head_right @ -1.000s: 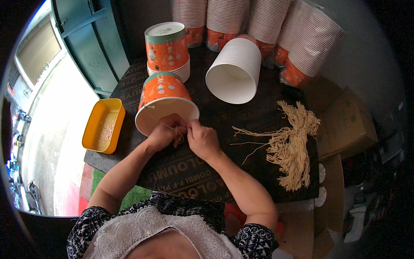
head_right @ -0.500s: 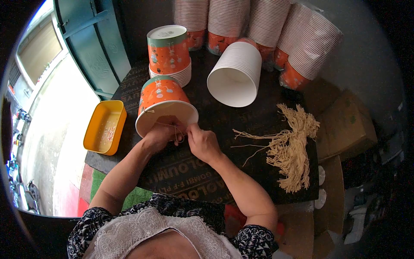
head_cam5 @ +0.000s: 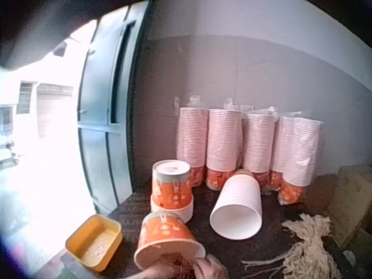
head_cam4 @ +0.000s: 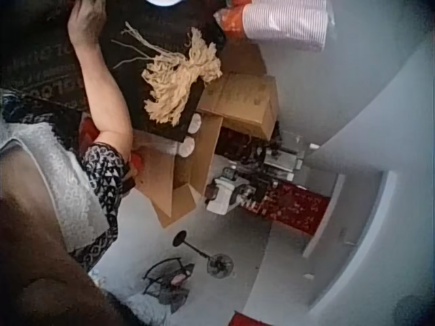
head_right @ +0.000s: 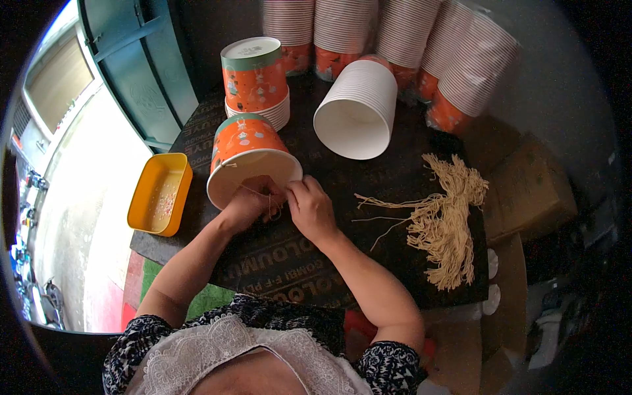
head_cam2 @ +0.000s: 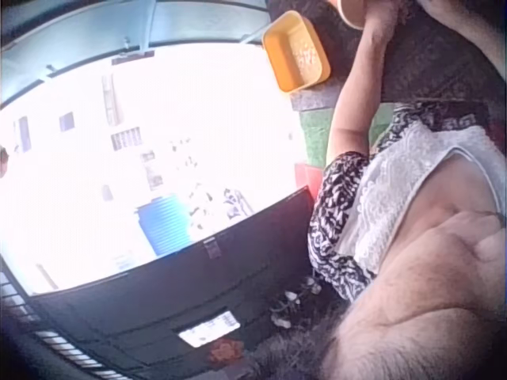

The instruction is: Manually threading and tying string handles onto paper buckets.

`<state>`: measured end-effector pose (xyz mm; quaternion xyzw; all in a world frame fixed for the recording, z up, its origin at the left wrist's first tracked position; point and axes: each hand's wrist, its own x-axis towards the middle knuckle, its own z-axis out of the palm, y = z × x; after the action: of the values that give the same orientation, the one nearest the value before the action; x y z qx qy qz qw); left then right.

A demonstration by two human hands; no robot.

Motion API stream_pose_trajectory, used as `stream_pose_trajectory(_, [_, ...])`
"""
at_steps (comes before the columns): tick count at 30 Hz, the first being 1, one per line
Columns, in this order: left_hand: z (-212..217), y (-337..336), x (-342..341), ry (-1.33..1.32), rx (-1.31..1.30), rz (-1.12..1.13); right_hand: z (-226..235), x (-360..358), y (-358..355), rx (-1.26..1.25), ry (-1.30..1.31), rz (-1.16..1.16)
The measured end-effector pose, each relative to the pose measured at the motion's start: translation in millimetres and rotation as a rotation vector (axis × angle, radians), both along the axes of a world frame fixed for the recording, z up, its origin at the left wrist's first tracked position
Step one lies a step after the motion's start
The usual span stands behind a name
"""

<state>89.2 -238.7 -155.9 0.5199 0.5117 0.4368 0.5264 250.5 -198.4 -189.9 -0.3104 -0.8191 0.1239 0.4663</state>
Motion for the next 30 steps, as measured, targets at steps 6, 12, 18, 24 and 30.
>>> stream_pose_trajectory(6, [-25.7,-0.3,6.6,0.369,0.467,0.159,-7.9,-3.5,5.9,-0.004,0.049,0.028])
stream_pose_trajectory(12, [-28.3,-0.4,11.4,0.568,0.581,0.177,-10.9,-3.1,8.4,-0.067,0.053,0.032])
stream_pose_trajectory(18, [-31.9,1.7,8.2,0.798,0.682,0.23,-11.9,-2.6,8.4,-0.082,0.023,0.038])
stream_pose_trajectory(24, [-36.9,2.7,8.2,1.029,0.723,0.205,-12.9,-0.8,8.3,-0.115,-0.005,0.063])
stream_pose_trajectory(30, [-34.5,1.3,9.0,0.979,0.615,0.14,-10.2,0.8,8.8,-0.159,0.006,0.053])
